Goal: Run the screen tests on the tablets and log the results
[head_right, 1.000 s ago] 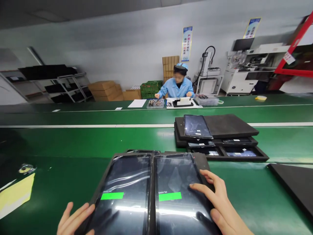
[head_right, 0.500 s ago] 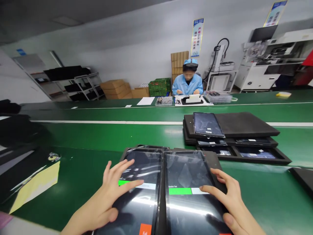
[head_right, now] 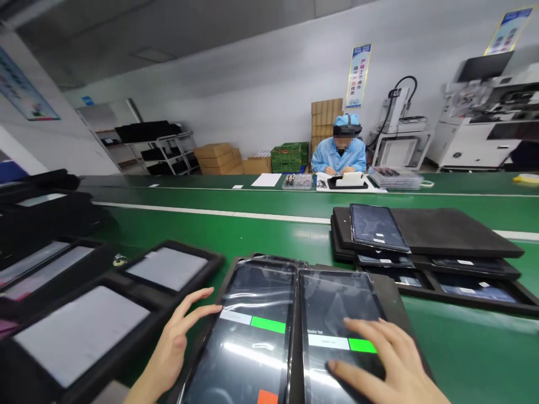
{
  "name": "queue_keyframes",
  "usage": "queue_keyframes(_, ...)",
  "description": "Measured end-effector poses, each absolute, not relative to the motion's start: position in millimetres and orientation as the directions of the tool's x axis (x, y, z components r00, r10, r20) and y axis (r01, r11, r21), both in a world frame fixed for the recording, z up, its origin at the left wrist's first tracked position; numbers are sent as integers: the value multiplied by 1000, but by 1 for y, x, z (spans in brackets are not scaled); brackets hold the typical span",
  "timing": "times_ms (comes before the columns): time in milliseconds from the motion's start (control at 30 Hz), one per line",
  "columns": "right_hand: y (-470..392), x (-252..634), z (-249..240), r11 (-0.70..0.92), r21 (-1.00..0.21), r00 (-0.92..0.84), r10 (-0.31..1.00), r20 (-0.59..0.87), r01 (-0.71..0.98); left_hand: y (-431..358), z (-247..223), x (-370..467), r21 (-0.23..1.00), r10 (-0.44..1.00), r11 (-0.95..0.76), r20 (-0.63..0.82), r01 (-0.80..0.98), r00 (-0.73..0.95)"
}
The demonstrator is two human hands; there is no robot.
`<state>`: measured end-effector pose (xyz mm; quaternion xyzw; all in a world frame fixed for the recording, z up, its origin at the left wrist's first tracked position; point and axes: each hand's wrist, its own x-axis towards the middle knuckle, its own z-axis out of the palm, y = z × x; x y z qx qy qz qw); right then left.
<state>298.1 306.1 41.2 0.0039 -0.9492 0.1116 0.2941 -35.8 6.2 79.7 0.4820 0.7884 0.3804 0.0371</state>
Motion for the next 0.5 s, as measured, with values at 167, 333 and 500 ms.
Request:
queue_keyframes(167, 298, 270, 50, 954, -91, -792, -180, 583, -284, 19, 107, -27, 625, 902, 209, 174, 752, -395)
queue_keyframes(333, 345, 290, 48, 883, -463, -824, 317, 469, 77, 62, 139, -22, 506, 991, 99, 27, 857, -131)
queue_keyframes(500, 396, 299, 19, 711, -585, -553, 689, 468, 391, 137, 157, -15, 404, 995, -22, -79, 914, 59)
